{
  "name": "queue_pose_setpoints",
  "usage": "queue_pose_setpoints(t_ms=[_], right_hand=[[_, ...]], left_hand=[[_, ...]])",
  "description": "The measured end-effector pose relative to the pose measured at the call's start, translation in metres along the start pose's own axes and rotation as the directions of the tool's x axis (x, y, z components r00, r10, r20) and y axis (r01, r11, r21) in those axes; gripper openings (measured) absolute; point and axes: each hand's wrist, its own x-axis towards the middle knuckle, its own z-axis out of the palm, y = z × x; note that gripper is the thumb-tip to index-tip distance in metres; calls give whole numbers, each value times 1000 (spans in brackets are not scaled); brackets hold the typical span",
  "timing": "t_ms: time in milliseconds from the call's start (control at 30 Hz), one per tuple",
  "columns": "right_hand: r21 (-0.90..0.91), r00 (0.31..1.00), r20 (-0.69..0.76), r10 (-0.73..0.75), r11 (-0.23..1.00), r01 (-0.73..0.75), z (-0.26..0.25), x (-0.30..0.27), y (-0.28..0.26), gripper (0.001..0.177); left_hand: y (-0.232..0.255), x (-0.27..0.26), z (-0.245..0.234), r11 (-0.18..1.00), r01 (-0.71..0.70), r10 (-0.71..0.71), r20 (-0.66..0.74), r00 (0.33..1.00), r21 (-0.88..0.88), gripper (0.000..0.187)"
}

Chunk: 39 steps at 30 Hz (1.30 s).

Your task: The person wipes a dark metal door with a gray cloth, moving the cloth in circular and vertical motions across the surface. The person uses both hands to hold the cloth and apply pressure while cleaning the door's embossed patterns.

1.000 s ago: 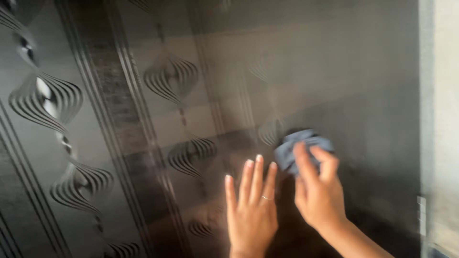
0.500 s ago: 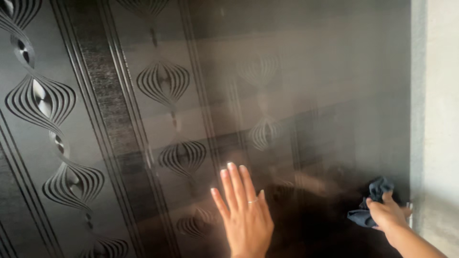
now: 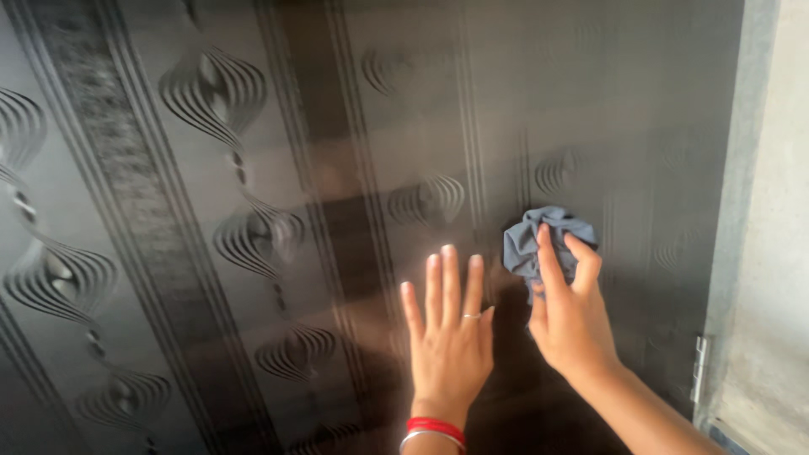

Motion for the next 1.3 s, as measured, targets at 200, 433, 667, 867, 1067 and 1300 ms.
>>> queue_pose_setpoints(t_ms=[200, 433, 667, 867, 1067, 1300], right_hand=[[-144, 916, -188, 353, 913, -382, 19, -51, 98, 72], [159, 104, 144, 984, 80, -984, 17, -77, 175, 71], [-159, 826, -196, 528, 814, -558, 13, -9, 150, 73], [-103, 913, -224, 340, 924, -369, 5, 25, 168, 69], [-84, 573, -157, 804, 568, -819, 23, -76, 250, 69], [184, 148, 77, 986, 132, -974, 17, -112, 240, 77]], left_hand=[[33, -10, 17, 991, -120, 127, 132, 983, -60, 66], [14, -9, 23, 970, -243, 237, 143, 961, 28, 69], [28, -16, 45, 981, -159, 164, 36, 986, -111, 69], [21, -24, 61, 964, -254, 256, 23, 966, -86, 76], [13, -25, 53, 952, -294, 300, 75, 951, -79, 76], [11, -17, 36, 945, -300, 315, 112, 943, -130, 73]])
